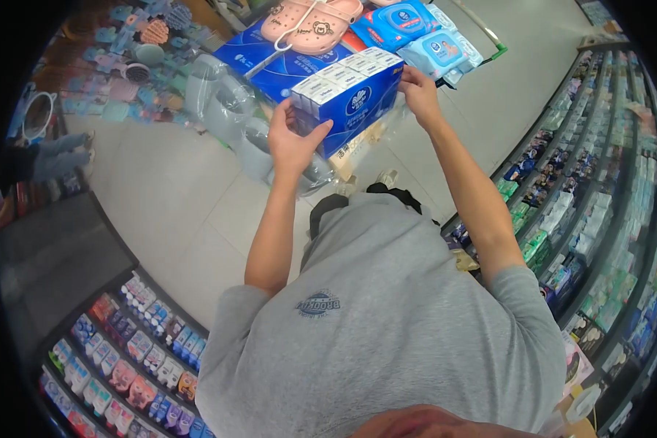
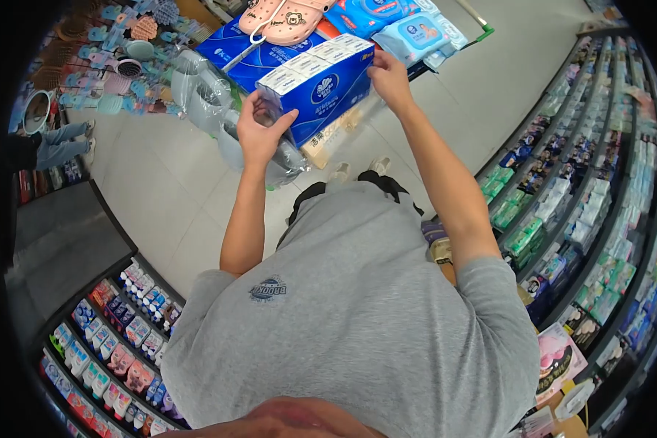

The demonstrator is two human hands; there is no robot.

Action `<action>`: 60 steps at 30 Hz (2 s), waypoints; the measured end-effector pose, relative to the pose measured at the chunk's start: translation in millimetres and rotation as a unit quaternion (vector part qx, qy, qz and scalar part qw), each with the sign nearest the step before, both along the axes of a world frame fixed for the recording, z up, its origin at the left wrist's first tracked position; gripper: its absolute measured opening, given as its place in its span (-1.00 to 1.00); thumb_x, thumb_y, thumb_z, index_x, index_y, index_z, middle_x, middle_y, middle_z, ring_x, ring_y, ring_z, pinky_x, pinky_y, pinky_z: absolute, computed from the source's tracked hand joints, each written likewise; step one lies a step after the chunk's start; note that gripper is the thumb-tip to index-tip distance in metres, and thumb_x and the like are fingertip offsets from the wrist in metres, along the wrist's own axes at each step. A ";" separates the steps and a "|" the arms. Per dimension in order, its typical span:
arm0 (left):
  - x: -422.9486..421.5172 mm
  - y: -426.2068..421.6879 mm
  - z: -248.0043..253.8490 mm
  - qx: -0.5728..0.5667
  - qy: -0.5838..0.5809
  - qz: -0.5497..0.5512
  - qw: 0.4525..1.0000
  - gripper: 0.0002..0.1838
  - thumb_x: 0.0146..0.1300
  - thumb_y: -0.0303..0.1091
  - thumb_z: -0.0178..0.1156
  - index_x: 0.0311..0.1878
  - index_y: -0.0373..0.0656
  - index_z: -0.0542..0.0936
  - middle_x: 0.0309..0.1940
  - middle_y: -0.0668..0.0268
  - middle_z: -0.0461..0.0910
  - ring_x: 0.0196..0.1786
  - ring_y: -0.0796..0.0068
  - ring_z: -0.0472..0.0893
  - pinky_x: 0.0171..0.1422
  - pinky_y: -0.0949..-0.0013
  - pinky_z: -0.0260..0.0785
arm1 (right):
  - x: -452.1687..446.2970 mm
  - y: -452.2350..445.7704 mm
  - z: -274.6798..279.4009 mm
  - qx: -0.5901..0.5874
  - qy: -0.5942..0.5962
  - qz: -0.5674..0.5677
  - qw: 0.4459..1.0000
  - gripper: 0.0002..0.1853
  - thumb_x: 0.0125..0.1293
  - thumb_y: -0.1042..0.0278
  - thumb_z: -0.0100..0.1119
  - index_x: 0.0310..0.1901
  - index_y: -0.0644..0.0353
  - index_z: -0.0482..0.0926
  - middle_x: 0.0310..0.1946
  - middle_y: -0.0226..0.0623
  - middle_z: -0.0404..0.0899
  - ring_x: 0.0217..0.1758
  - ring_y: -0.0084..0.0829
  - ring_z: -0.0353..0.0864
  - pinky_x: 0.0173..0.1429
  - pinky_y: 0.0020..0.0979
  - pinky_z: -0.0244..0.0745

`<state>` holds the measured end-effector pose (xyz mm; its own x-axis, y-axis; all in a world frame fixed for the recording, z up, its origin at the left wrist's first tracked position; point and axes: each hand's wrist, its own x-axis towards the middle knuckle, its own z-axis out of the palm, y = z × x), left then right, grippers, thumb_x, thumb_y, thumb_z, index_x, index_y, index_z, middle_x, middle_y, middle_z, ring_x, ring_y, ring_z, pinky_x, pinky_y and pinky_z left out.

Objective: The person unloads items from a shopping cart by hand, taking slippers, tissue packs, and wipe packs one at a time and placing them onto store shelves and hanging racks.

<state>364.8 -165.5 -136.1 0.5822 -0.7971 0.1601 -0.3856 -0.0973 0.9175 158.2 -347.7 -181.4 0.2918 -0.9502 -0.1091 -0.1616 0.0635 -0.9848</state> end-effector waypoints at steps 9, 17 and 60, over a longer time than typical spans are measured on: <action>-6.6 -57.5 58.7 -0.178 0.319 -0.069 0.928 -0.47 0.01 -0.57 0.32 0.10 -0.36 0.42 -0.04 0.19 0.52 -0.04 0.40 0.53 0.09 0.39 0.39 | -58.1 -6.3 80.3 -0.018 -0.138 0.003 0.990 -0.55 0.14 0.47 0.29 0.12 0.31 0.57 -0.20 -0.32 0.61 -0.13 -0.56 0.54 0.01 -0.54 0.43; -142.5 -178.3 50.0 -0.132 0.507 -0.093 0.847 -0.54 0.19 -0.21 0.17 0.11 -0.27 0.47 -0.09 0.18 0.60 -0.13 0.30 0.64 -0.01 0.28 0.54 | -219.2 -54.2 103.1 -0.007 -0.265 0.092 0.960 -0.18 0.25 0.24 0.27 0.46 0.23 0.07 0.16 -0.06 0.45 0.17 -0.39 0.47 0.26 -0.38 0.33; -520.3 -903.1 -17.4 0.100 0.603 -0.097 0.785 -0.53 0.25 -0.02 0.21 0.04 -0.23 0.53 -0.12 0.14 0.66 -0.14 0.30 0.68 0.03 0.25 0.55 | -568.5 -798.6 8.7 0.305 -0.308 -0.015 0.901 -0.65 0.34 0.12 0.13 0.01 0.19 0.53 -0.16 -0.29 0.66 -0.11 -0.41 0.65 0.02 -0.31 0.53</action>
